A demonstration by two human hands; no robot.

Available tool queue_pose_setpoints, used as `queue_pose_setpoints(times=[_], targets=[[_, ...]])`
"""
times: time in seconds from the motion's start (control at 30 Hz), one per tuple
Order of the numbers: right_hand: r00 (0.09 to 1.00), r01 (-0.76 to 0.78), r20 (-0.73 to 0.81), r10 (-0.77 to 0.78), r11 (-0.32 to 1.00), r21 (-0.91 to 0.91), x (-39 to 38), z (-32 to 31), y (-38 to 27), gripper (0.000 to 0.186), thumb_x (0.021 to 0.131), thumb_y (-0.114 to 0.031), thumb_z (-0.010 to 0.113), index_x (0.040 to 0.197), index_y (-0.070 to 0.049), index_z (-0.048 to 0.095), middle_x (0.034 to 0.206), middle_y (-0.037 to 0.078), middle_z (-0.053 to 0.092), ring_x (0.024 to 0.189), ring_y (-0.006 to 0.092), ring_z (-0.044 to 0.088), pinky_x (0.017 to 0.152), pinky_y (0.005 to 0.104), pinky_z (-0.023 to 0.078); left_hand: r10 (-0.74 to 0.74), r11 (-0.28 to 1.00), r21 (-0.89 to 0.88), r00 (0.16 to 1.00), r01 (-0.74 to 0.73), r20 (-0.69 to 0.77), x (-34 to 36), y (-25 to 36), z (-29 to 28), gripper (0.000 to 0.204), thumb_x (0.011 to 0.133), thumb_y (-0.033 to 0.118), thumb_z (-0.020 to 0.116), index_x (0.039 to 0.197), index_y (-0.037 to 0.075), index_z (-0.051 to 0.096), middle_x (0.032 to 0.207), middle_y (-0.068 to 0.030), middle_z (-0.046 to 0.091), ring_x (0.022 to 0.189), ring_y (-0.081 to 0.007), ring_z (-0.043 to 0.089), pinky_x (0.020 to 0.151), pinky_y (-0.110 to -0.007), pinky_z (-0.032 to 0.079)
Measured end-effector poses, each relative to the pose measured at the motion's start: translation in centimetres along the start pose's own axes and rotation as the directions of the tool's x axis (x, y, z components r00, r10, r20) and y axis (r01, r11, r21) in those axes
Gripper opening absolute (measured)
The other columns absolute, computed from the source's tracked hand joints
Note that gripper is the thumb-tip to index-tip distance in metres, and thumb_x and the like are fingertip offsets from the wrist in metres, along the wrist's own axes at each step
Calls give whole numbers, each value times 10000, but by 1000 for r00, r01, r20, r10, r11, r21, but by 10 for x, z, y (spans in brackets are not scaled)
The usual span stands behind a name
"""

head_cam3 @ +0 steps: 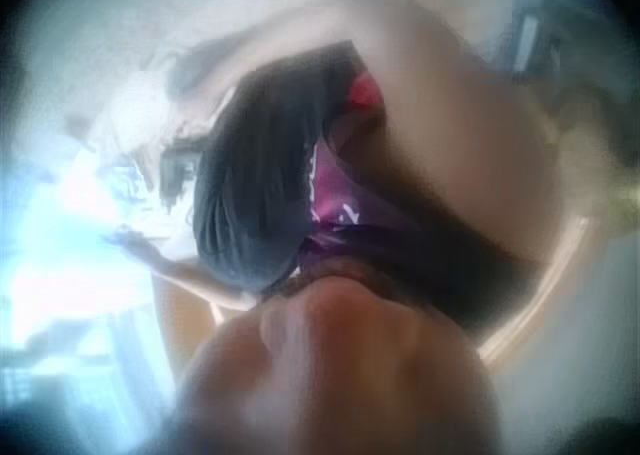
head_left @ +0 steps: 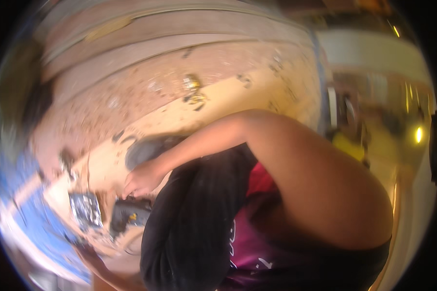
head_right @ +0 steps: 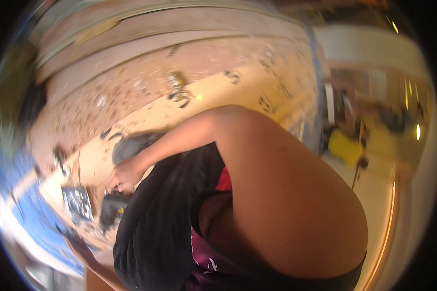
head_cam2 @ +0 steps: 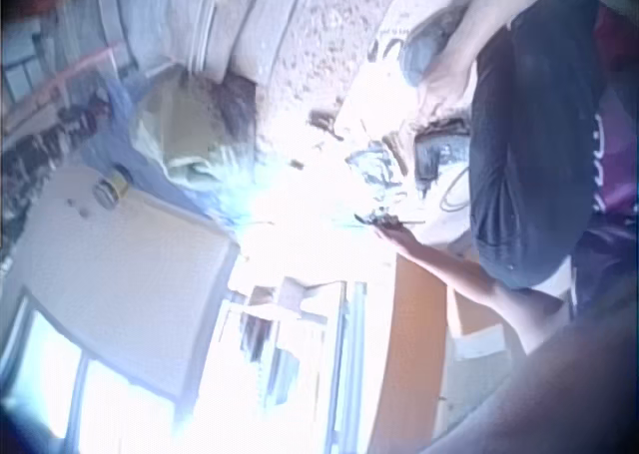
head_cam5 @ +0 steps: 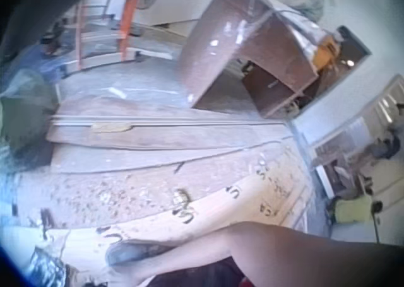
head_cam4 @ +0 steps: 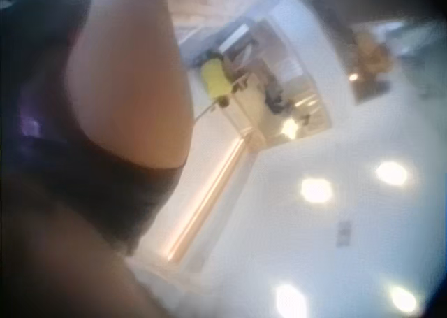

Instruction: The person sits on the floor and uses a power drill to create holes in a piece of plywood. They measure and mark the wood with a square and pencil, then drill at the marked spots. The person also handles plastic bags containing hardware and a small metal bracket.

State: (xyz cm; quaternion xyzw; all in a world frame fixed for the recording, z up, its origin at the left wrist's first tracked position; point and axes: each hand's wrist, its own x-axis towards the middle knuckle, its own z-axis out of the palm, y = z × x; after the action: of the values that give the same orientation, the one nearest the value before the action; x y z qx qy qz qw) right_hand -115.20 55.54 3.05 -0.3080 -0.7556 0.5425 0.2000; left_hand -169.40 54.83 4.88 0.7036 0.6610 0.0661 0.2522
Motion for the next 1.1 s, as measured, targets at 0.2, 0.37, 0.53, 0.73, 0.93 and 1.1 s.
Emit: queue_pose_setpoints(times=[0.2, 0.37, 0.53, 0.73, 0.93, 1.1], targets=[[305, -350, -769, 561, 818, 457, -275, -69, 81, 257, 1049, -90, 688, 1306, -77, 682, 1154, 34, 699, 1010, 122, 675, 874, 300, 581, -516, 815, -357, 852, 457, -88, 6, 22, -73, 634, 1037, -9, 550, 1648, -13, 380, 1620, -267, 480, 1311, -378, 625, 987, -459, 574], [-508, 216, -514, 692, 679, 702, -694, 19, 14, 226, 1059, -193, 651, 1258, -86, 632, 1081, 88, 686, 982, 217, 687, 927, 364, 568, -533, 777, -372, 845, 508, 41, 31, 43, -38, 622, 1028, -9, 548, 1632, -18, 403, 1596, -269, 503, 1304, -379, 627, 996, -459, 569], [-384, -672, -645, 661, 280, 686, -504, 58, 104, 750, 976, -148, 746, 1647, -97, 414, 1516, 223, 552, 1368, 360, 551, 1156, 454, 461, -493, 854, -289, 851, 433, -180, 50, 69, -125, 610, 1018, -8, 547, 1616, -22, 426, 1573, -271, 527, 1298, -381, 630, 1005, -459, 563], [57, -947, -732, 679, 269, 176, -413, 31, 73, 781, 958, -219, 770, 1654, -133, 426, 1773, 221, 229, 1661, 377, 167, 1285, 503, 316, -444, 875, -270, 889, 403, -112, 57, 89, -120, 596, 1007, -8, 545, 1596, -28, 453, 1545, -273, 555, 1290, -382, 633, 1016, -460, 557], [71, -453, -725, 686, 669, 589, -412, -1, 97, 428, 991, -130, 679, 1412, -90, 613, 1218, 121, 586, 1023, 242, 630, 860, 410, 581, -47, 962, 268, 999, 43, 12, 36, 108, -150, 594, 953, -64, 515, 1545, -24, 521, 1446, -247, 640, 1230, -337, 657, 981, -417, 554], [-211, -409, -699, 684, 587, 698, -456, 3, 44, 302, 998, -110, 648, 1296, -77, 686, 1043, 91, 631, 894, 182, 621, 793, 340, 574, -338, 427, -832, 916, 355, 217, 76, 208, -63, 418, 1098, 195, 536, 1496, 69, 554, 1267, -88, 669, 945, -158, 583, 802, -291, 517]])
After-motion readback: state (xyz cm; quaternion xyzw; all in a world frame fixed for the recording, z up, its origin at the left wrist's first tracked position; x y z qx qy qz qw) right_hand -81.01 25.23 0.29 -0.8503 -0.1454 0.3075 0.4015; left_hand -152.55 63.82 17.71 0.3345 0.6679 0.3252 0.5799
